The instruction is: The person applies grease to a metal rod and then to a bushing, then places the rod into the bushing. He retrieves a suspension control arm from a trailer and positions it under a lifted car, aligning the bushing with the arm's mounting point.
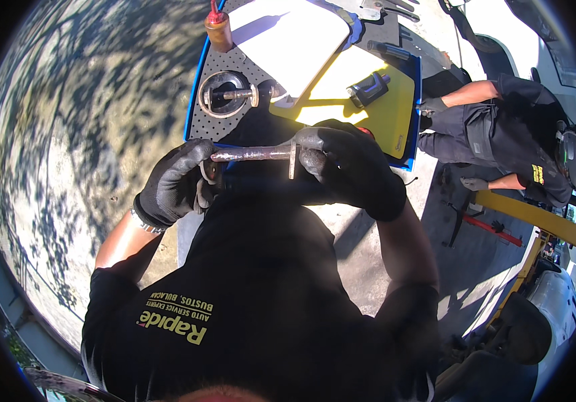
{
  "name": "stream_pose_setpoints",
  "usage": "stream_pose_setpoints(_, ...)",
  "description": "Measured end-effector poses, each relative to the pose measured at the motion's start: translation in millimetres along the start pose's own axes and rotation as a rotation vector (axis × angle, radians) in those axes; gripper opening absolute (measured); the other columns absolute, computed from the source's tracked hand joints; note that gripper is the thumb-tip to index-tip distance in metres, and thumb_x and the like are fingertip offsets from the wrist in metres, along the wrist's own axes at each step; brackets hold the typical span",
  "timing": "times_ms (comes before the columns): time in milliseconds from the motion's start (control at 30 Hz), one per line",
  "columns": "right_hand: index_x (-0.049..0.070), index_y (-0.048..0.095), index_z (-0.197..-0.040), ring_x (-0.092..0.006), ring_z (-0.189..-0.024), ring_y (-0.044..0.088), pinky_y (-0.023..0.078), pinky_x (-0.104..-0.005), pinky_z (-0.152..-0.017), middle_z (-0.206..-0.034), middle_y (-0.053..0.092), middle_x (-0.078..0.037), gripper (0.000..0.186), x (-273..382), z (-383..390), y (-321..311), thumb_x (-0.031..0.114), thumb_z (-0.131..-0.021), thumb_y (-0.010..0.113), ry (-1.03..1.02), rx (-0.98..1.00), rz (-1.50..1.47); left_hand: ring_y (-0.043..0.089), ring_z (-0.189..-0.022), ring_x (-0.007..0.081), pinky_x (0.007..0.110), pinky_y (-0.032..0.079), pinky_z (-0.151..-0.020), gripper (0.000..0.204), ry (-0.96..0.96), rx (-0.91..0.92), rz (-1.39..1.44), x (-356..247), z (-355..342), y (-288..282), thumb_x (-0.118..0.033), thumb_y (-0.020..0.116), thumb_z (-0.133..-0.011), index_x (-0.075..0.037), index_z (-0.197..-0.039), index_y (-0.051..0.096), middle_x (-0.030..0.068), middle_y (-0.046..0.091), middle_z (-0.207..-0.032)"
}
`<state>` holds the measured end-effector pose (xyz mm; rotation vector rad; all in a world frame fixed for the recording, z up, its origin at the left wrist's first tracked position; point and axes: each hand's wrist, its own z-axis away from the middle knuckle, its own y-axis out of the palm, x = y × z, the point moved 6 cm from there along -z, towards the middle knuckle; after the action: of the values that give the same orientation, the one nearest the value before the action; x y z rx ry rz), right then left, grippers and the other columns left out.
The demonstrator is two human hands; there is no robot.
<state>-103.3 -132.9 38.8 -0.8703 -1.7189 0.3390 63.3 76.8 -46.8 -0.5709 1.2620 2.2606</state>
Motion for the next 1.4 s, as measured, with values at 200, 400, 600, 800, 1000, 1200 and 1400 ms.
stream_pose_setpoints(200,0.001,0.062,-0.131,-0.0221,-0.085,0.069,0.056,-0.0329,-0.076,-0.098,0.068,-0.012,0.032,-27,11,31,0.008,-0.100,0.062,0.578,0.005,-0.386,0.071,-0.105,0.0227,0.035,0.057,-0.091,0.054,0.729,0.175,-0.769,-28,1,-2,0.007,0.079,-0.087,-0.001,-0.137,0.058,0.0127,0.067,-0.115)
stream_pose_setpoints(400,0.002,0.060,-0.139,-0.0092,-0.052,0.054,0.044,-0.0249,-0.052,-0.068,0.060,-0.001,0.046,-50,38,-10,0.038,-0.114,0.044,0.850,-0.478,-0.393,0.068,-0.116,0.0238,0.037,0.058,-0.091,0.063,0.680,0.088,-0.825,-30,-30,-49,0.003,0.081,-0.087,-0.006,-0.144,0.055,0.0121,0.067,-0.122)
stream_pose_setpoints(600,-0.001,0.059,-0.140,-0.0069,-0.064,0.058,0.049,-0.0241,-0.061,-0.078,0.064,-0.002,0.038,-58,83,-27,0.024,-0.111,0.052,0.776,-0.717,-0.255,0.070,-0.115,0.0308,0.039,0.060,-0.093,0.044,1.042,0.138,-1.696,-28,-38,-41,-0.006,0.083,-0.084,-0.013,-0.125,0.071,0.0137,0.066,-0.128)
stream_pose_setpoints(800,-0.001,0.062,-0.138,-0.0078,-0.079,0.064,0.052,-0.0251,-0.072,-0.089,0.069,-0.003,0.034,-66,126,-21,0.014,-0.107,0.062,0.724,-0.665,0.155,0.069,-0.112,0.0265,0.038,0.051,-0.090,0.048,1.196,-0.077,-1.988,-18,-50,-48,-0.023,0.085,-0.084,-0.020,-0.130,0.070,0.0078,0.067,-0.134)
stream_pose_setpoints(1000,0.010,0.067,-0.137,-0.0300,-0.115,0.066,0.055,-0.0413,-0.096,-0.125,0.066,-0.016,0.051,-67,132,-21,0.027,-0.091,0.084,0.430,-0.306,0.605,0.068,-0.108,0.0261,0.042,0.052,-0.088,0.051,1.307,-0.041,-1.919,-15,-43,-2,-0.023,0.088,-0.081,-0.019,-0.130,0.071,0.0053,0.067,-0.133)
stream_pose_setpoints(1200,0.010,0.075,-0.114,-0.0362,-0.104,0.064,0.054,-0.0448,-0.085,-0.116,0.063,-0.013,0.046,-97,120,-21,0.043,-0.083,0.080,0.213,-0.101,0.643,0.052,-0.138,0.0328,0.052,0.041,-0.111,0.046,0.989,0.115,-2.075,42,-112,96,-0.026,0.069,-0.090,-0.013,-0.134,0.068,0.0110,0.064,-0.136)
stream_pose_setpoints(1400,0.013,0.074,-0.095,-0.0268,-0.100,0.062,0.051,-0.0413,-0.079,-0.108,0.062,-0.005,0.023,-98,108,-29,0.034,-0.088,0.069,0.109,0.014,0.870,0.046,-0.143,0.0379,0.058,0.034,-0.118,0.035,0.702,0.091,-2.219,64,-167,104,-0.028,0.060,-0.096,-0.011,-0.126,0.067,0.0150,0.059,-0.138)
